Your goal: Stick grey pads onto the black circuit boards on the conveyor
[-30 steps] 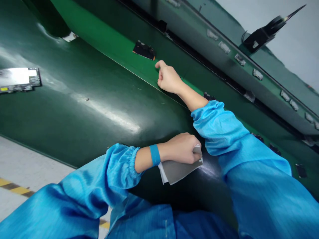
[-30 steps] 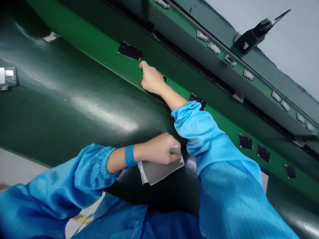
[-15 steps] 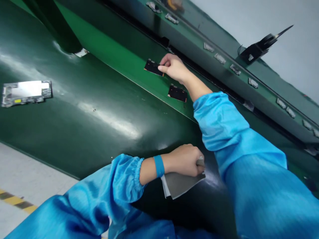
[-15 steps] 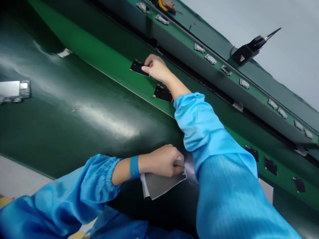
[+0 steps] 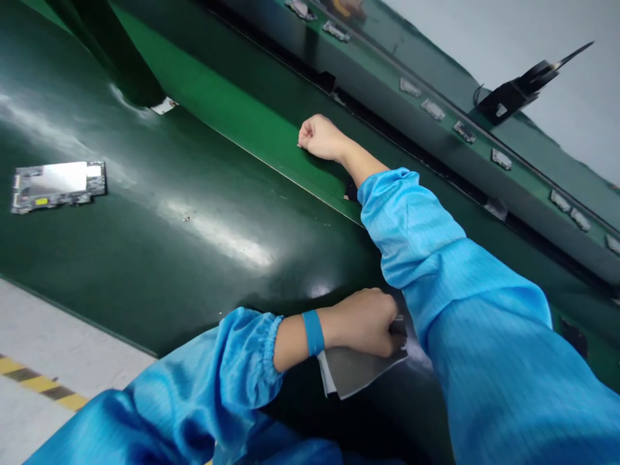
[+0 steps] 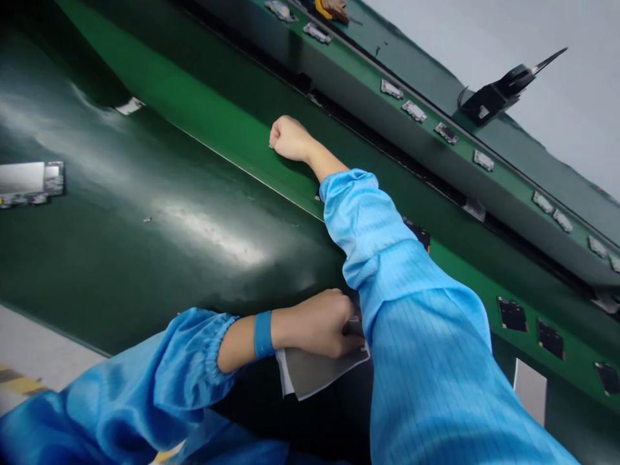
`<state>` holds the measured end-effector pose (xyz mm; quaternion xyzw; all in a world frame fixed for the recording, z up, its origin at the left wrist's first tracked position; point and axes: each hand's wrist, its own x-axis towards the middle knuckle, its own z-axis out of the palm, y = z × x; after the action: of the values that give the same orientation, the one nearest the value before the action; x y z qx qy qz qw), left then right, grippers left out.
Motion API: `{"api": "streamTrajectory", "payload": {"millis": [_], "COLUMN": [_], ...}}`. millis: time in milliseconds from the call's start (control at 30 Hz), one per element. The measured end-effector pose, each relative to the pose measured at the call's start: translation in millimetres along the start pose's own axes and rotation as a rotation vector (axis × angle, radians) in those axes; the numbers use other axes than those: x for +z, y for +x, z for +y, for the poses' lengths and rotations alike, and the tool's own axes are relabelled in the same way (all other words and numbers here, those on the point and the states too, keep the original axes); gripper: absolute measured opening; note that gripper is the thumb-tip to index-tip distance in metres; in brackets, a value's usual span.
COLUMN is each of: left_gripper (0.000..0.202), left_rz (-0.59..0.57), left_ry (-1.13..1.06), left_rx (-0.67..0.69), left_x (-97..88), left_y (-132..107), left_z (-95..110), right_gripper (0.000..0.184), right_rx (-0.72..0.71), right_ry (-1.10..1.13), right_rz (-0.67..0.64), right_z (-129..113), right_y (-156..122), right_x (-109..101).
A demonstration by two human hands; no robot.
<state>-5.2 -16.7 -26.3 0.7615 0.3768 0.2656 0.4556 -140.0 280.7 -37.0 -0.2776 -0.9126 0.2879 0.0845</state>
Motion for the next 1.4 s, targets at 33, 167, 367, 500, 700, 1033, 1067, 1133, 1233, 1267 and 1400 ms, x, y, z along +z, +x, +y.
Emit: {"api": "streamTrajectory", "payload": {"millis": [33, 167, 367, 500, 700, 1033, 1067, 1133, 1233, 1267, 1400], "left_gripper": [0.028, 0.022, 0.023, 0.031, 0.029, 0.011, 0.009, 0.014, 0.023, 0.026, 0.035], "left_rz": [-0.002, -0.02, -0.024, -0.016, -0.03, -0.05, -0.044, -0.035, -0.025, -0.011, -0.024], "left_ry": [-0.003, -0.031, -0.033, -0.02, -0.073, -0.147, -0.164, -0.16, -0.143, -0.124, -0.086], "left_rx": [0.002, -0.008, -0.012, -0.015, -0.021, -0.051, -0.086, -0.166, -0.24, -0.249, -0.365], "left_x": [-0.4, -2.8, -6.4, -6.9, -6.8, -12.0, -13.3, -17.2, -24.1, -25.9, -29.1], "left_y": [0, 0, -1, 0, 0, -3, -4, -3, 1, 2, 3], "left_z": [0, 1, 5, 7, 7, 6, 6, 7, 7, 7, 8], "right_gripper": [0.026, 0.025, 0.024, 0.022, 0.024, 0.039, 0.046, 0.054, 0.042, 0.039, 0.03], "right_rx": [-0.009, -0.035, -0.016, -0.037, -0.012, 0.263, 0.276, 0.272, 0.319, 0.328, 0.392], "right_ry": [-0.004, -0.038, -0.108, -0.138, -0.165, -0.334, -0.304, -0.213, -0.157, -0.117, 0.015], "right_rz": [-0.005, -0.027, -0.055, -0.07, -0.077, -0.001, 0.032, 0.177, 0.259, 0.278, 0.333], "right_z": [2, 6, 6, 9, 8, -2, -4, -5, 0, 2, 7], "right_y": [-1, -6, -17, -22, -36, -55, -63, -89, -158, -190, -360], "right_x": [-1, -3, -8, -12, -18, -27, -33, -44, -55, -56, -52]}}
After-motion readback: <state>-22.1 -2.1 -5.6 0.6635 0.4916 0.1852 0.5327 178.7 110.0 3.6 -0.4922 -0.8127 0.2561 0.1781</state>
